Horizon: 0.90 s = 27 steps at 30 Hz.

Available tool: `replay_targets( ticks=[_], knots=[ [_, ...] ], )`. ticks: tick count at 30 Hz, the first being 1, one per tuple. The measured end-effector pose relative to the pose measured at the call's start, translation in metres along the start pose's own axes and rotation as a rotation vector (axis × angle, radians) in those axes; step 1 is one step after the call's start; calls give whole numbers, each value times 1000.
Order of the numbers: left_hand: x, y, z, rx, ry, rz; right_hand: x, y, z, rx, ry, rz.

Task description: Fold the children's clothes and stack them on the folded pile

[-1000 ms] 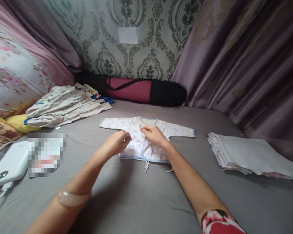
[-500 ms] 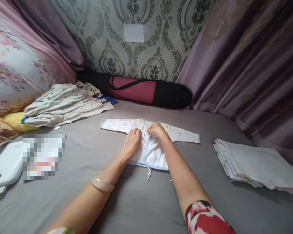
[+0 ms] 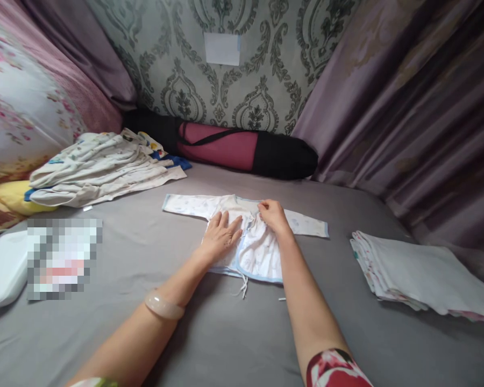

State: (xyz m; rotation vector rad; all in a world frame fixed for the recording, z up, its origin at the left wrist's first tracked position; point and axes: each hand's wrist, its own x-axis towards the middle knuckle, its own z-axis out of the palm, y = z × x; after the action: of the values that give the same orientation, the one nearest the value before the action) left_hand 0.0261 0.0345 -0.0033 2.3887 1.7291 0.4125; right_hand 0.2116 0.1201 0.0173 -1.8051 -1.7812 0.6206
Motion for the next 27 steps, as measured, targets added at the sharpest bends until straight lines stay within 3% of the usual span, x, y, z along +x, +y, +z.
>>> replay_targets(
  ticks=[3,9,13,17,22,27],
  knots=[
    [1,1,-8,30,-31,15,1,5,-7,21,-26,-1],
    [21,6,-22,-85,8,106,-14,-11,-15,-151,-246,-187],
    [37,15,-13,-348,59,193,-20,-16,-17,-297,-280,-157],
    [39,21,3,-421,94,125,-20,-12,-19,-328,-281,-146],
    [37,21,5,-527,104,-50,-11,0,-25,-89,-284,-167],
    [42,24,-1,-542,83,-64,-6,5,-23,283,-311,-51]
  ],
)
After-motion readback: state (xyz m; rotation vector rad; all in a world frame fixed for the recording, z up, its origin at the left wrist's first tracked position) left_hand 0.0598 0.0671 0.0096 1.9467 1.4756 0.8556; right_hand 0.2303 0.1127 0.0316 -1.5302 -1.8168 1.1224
